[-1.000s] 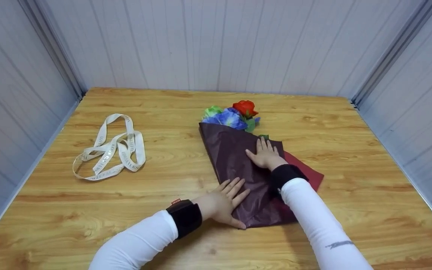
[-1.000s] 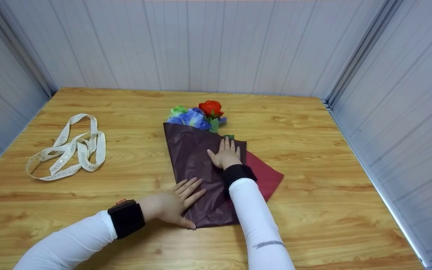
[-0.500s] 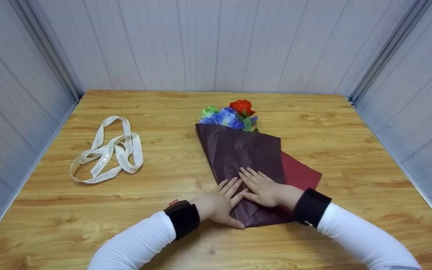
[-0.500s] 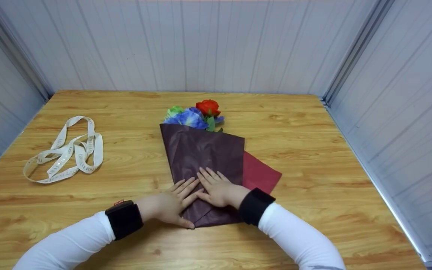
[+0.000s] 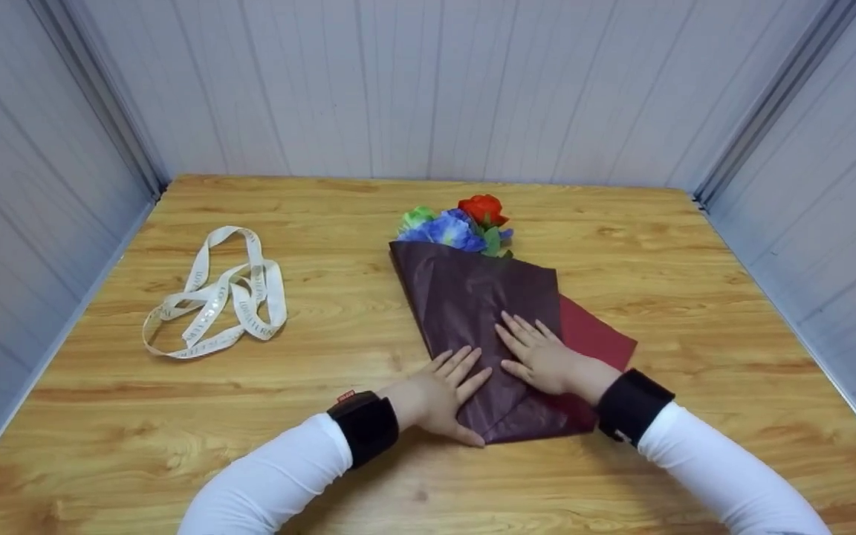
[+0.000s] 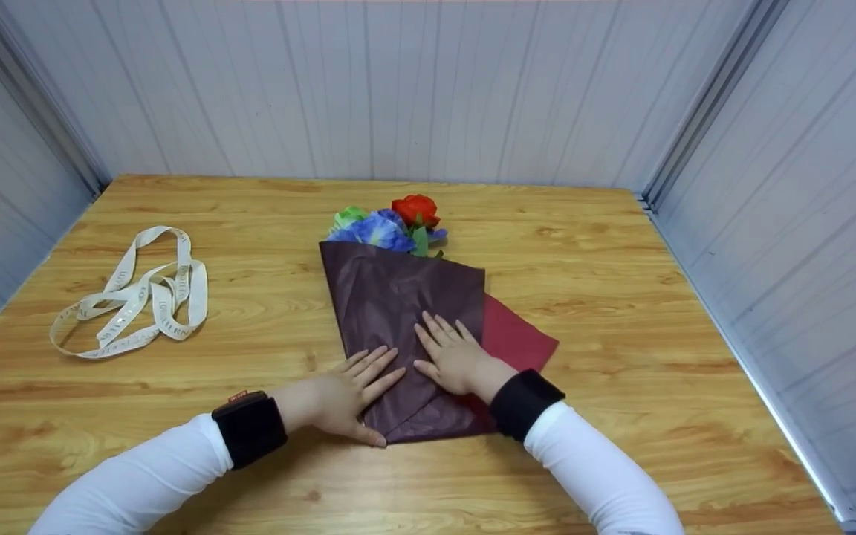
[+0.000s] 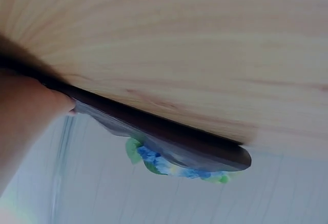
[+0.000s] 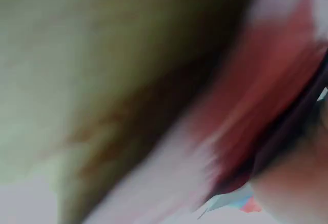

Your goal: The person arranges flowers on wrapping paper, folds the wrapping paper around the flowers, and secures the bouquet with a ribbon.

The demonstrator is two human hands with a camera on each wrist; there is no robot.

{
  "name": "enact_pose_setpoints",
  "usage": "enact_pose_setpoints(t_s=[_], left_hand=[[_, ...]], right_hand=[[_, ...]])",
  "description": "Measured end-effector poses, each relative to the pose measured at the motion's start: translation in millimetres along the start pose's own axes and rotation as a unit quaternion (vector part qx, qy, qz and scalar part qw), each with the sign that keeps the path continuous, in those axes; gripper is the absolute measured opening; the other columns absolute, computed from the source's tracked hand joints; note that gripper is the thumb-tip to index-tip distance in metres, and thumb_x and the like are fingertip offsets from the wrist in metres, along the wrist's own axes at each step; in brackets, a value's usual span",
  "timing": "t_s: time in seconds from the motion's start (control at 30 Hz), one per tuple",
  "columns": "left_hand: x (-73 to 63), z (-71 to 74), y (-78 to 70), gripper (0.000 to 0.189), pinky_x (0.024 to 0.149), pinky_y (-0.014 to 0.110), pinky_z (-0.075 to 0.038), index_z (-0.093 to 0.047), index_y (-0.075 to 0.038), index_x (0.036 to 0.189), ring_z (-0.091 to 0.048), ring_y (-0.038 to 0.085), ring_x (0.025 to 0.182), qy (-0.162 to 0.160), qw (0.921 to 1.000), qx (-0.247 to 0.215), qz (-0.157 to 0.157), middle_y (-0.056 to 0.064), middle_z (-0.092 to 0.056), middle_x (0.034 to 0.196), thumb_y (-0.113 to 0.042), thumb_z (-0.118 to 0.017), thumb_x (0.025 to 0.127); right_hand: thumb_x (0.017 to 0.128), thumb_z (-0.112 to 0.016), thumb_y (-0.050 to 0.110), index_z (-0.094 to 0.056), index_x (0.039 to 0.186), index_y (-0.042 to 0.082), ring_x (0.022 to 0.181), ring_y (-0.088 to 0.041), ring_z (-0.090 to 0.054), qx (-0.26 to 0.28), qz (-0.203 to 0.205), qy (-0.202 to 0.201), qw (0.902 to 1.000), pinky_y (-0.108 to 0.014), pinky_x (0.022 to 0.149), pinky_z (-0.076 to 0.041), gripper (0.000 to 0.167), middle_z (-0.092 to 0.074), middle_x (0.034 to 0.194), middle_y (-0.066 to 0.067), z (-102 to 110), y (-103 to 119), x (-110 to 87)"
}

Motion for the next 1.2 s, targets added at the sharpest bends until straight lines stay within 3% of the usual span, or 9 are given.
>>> enact_pose_setpoints(t_s=[0.2, 0.37, 0.47, 0.67, 0.77, 0.97, 1.2], left_hand=[[11.9, 6.7, 25.5, 0.102, 0.119, 0.037, -0.003, -0.01, -0.015, 0.153, 0.005, 0.025, 0.147, -0.006, 0.9998, -0.011, 0.014, 0.012, 0.004, 0.159, -0.076, -0.046, 0.08], [21.4, 13.6, 38.6, 0.099, 0.119, 0.04, -0.003, -0.014, -0.013, 0.153, 0.003, 0.027, 0.147, -0.021, 0.9995, -0.024, 0.007, 0.014, 0.001, 0.159, -0.071, -0.051, 0.081], [20.7, 14.2, 37.7, 0.092, 0.119, 0.041, -0.002, -0.015, -0.009, 0.152, 0.004, 0.028, 0.147, -0.021, 0.9992, -0.029, 0.014, 0.015, 0.0, 0.159, -0.063, -0.051, 0.086], [9.7, 9.8, 17.9, 0.072, 0.119, 0.039, -0.009, -0.018, 0.005, 0.148, -0.003, 0.032, 0.146, -0.018, 0.9972, -0.046, 0.056, 0.022, -0.007, 0.157, -0.042, -0.041, 0.099], [9.8, 10.6, 15.1, 0.072, 0.118, 0.039, -0.012, -0.014, 0.003, 0.15, -0.005, 0.032, 0.146, -0.017, 0.9962, -0.063, 0.058, 0.022, -0.006, 0.157, -0.041, -0.041, 0.1], [13.0, 15.5, 18.2, 0.075, 0.119, 0.037, -0.01, -0.014, -0.003, 0.151, -0.005, 0.03, 0.147, -0.016, 0.9964, -0.067, 0.051, 0.018, -0.005, 0.158, -0.047, -0.042, 0.097], [13.4, 13.9, 22.2, 0.076, 0.119, 0.039, -0.01, -0.014, -0.002, 0.151, -0.004, 0.031, 0.147, -0.025, 0.9952, -0.086, 0.039, 0.019, -0.004, 0.158, -0.046, -0.044, 0.097]], right_hand=[[0.102, -0.036, 0.038, -0.017, 0.149, -0.004, 0.144, -0.038, -0.009, 0.021, 0.055, -0.004, 0.9982, -0.057, 0.114, -0.007, 0.065, -0.009, 0.157, -0.022, -5, 38, 0.3], [0.102, -0.036, 0.038, -0.01, 0.149, -0.007, 0.145, -0.038, -0.004, 0.034, 0.052, 0.009, 0.998, -0.054, 0.115, -0.008, 0.07, -0.003, 0.157, -0.024, -9, 49, 3.3], [0.102, -0.036, 0.038, -0.008, 0.149, -0.007, 0.145, -0.039, -0.002, 0.041, 0.05, 0.014, 0.9978, -0.054, 0.115, -0.008, 0.071, 0.0, 0.157, -0.024, -11, 51, 6.6], [0.103, -0.035, 0.034, -0.009, 0.148, -0.008, 0.144, -0.04, 0.001, 0.06, 0.051, 0.021, 0.9967, -0.054, 0.116, -0.007, 0.067, -0.002, 0.157, -0.024, -17, 45, 14.6], [0.103, -0.032, 0.033, -0.014, 0.149, -0.005, 0.143, -0.043, -0.002, 0.065, 0.029, 0.006, 0.9974, -0.056, 0.114, -0.008, 0.062, -0.003, 0.156, -0.026, -12, 30, 16.5], [0.103, -0.028, 0.037, -0.015, 0.151, 0.002, 0.142, -0.047, -0.005, 0.025, -0.057, -0.015, 0.998, -0.059, 0.113, -0.008, 0.06, -0.003, 0.155, -0.029, -1, -16, 15.1], [0.104, -0.023, 0.036, -0.007, 0.153, 0.01, 0.143, -0.043, 0.003, 0.034, -0.188, 0.009, 0.9816, -0.059, 0.114, -0.002, 0.058, 0.006, 0.156, -0.024, 8, -66, 4.2]])
Point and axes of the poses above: each hand's wrist, its own x-axis towards the middle knuckle, its own z-axis out of the back of the hand, y = z × x, the point moved 6 cm from there along x, towards the middle knuckle
